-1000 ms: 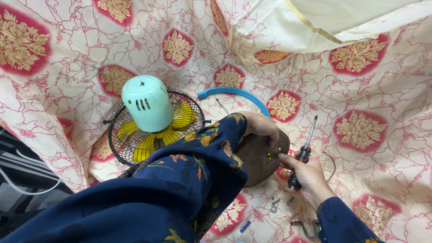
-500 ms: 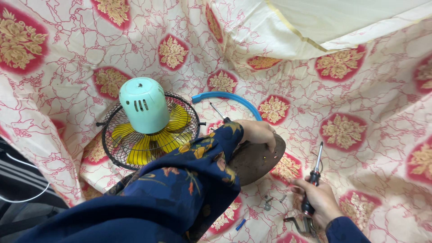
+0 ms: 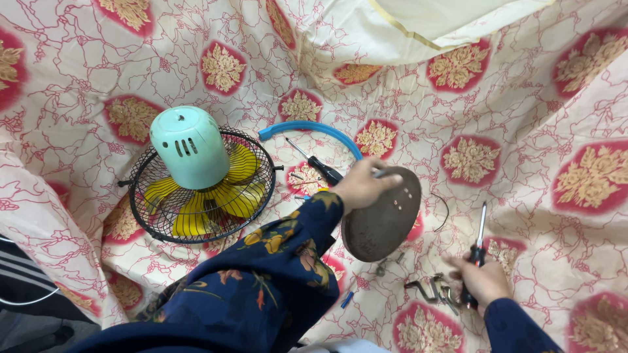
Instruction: The person attaches a blue plastic fan guard to a round metal fan base using a screwdriver. They align the guard, insert screws, and tighten them while holding the base steady. The person flips the base to check alignment and continues securing the guard.
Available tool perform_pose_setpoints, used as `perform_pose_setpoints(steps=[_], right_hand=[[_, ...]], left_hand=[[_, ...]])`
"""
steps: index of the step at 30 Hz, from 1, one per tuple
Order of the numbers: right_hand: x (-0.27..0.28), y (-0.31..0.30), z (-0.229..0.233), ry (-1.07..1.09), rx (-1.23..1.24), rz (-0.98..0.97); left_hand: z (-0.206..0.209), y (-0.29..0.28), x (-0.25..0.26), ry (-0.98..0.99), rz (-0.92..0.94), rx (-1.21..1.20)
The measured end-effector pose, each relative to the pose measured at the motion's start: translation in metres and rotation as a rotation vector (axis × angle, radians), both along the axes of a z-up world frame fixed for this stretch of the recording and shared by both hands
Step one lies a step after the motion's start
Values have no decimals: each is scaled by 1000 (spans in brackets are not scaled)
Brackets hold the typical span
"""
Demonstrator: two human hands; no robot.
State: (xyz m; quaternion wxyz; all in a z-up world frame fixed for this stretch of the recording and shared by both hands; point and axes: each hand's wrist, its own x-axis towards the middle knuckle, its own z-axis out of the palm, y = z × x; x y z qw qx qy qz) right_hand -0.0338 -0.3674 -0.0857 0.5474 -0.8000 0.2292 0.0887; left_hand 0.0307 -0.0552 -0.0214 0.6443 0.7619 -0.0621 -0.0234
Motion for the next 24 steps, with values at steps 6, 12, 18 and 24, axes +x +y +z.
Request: perform_pose_setpoints(steps=[6, 12, 18, 24], right_hand=[[9, 59, 37, 22, 416, 36], [32, 67, 32, 57, 635, -32], [50, 39, 34, -18, 498, -143], [59, 32, 47, -18, 430, -193]], left_hand=[[-64, 28, -8, 336, 160, -556], [-106, 39, -12, 363, 192, -389], [-77, 76, -2, 143, 405, 170], [-59, 59, 13, 219, 28, 774]])
